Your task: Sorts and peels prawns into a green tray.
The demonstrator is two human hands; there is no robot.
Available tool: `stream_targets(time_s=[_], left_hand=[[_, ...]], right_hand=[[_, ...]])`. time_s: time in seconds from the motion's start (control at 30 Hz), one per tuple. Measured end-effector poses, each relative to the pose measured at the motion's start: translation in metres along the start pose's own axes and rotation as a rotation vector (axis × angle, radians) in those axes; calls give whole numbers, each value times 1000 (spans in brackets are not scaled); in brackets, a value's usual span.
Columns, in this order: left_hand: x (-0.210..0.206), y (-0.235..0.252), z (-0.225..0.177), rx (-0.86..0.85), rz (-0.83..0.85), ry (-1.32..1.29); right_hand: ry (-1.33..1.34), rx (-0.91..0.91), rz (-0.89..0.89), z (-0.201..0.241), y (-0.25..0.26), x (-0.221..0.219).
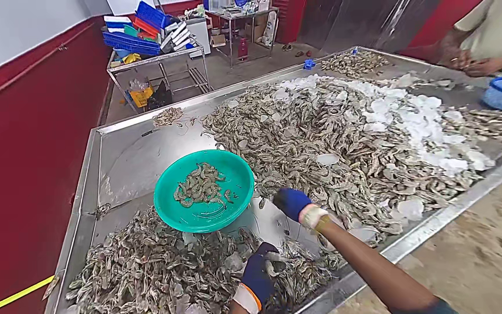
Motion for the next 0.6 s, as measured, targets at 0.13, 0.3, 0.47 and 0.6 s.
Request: stream_targets(time_s=[0.13, 0.3, 0.47, 0.6], left_hand=[[-2, -6, 0, 43, -57, 82], [21, -26, 12, 36, -168, 104], [27, -32, 14, 75, -250, 95], [5, -27, 9, 128, -311, -176]], right_hand=[[47, 108, -257, 27, 83, -30], [173, 360, -348, -7, 39, -81], [524, 188, -373, -68, -6, -41], [140, -5, -144, -28, 4, -55]])
Point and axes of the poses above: each hand's wrist, its own y-axis towards the middle knuckle, its own x-axis out of the back of the hand, z = x × y, the point moved 6 cm from there along y, towards the middle knuckle, and after that the axes turned 12 degrees about -x, right-handed, at the moved point
